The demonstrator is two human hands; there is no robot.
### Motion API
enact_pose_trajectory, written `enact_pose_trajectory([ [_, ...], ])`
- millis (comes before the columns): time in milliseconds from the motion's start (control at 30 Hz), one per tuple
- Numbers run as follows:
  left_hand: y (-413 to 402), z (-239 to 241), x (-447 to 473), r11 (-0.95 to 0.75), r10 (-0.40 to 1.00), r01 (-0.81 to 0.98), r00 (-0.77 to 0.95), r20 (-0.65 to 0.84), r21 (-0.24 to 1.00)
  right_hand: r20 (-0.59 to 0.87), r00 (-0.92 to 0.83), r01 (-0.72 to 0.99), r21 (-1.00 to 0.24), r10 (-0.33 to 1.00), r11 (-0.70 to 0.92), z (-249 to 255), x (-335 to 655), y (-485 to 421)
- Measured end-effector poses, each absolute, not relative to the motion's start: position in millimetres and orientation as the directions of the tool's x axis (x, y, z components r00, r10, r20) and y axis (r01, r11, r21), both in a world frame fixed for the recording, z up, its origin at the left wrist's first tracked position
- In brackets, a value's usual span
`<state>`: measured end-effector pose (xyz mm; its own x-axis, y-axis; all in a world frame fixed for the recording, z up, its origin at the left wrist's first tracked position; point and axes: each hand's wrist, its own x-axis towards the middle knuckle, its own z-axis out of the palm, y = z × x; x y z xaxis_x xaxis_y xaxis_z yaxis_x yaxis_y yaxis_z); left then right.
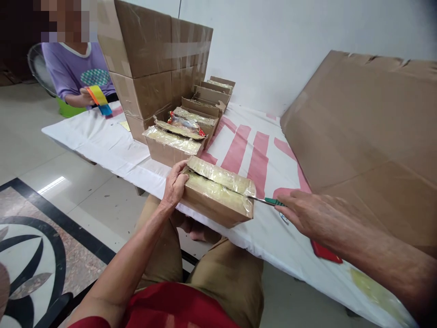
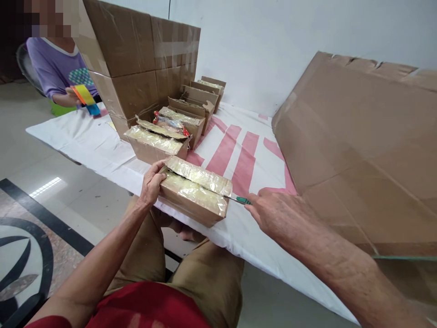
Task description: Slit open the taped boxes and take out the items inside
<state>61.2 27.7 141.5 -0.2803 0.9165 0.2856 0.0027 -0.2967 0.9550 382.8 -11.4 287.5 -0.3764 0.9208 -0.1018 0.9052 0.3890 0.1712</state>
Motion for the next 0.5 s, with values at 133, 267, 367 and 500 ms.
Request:
enact_pose_trajectory([
  [133,25.7,144.4,60.4,-0.271,0.925,0.017,-0.272,0.265,0.962,0.087,-0.429,0.902,-0.012,0.899,0.431,277.4,419.6,-23.6],
  [267,12.5,153.6,57.6,-0.243,0.905,0.13,-0.325,0.273,0.961,0.204,-0.208,0.956,-0.165,0.957,0.243,236.0,441.4,-39.3],
  [367,0.9,160.9,55.6,-0.253,0.903,0.186,-0.307,0.3,0.95,0.219,-0.125,0.981,-0.117,0.968,0.153,187.4,434.5,-44.3],
  [500,-5.3,167.3,52.7,-0.179,0.943,0.102,-0.267,0.201,0.978,0.173,-0.151,0.989,0.015,0.973,0.15,132.3,413.6,-39.3],
])
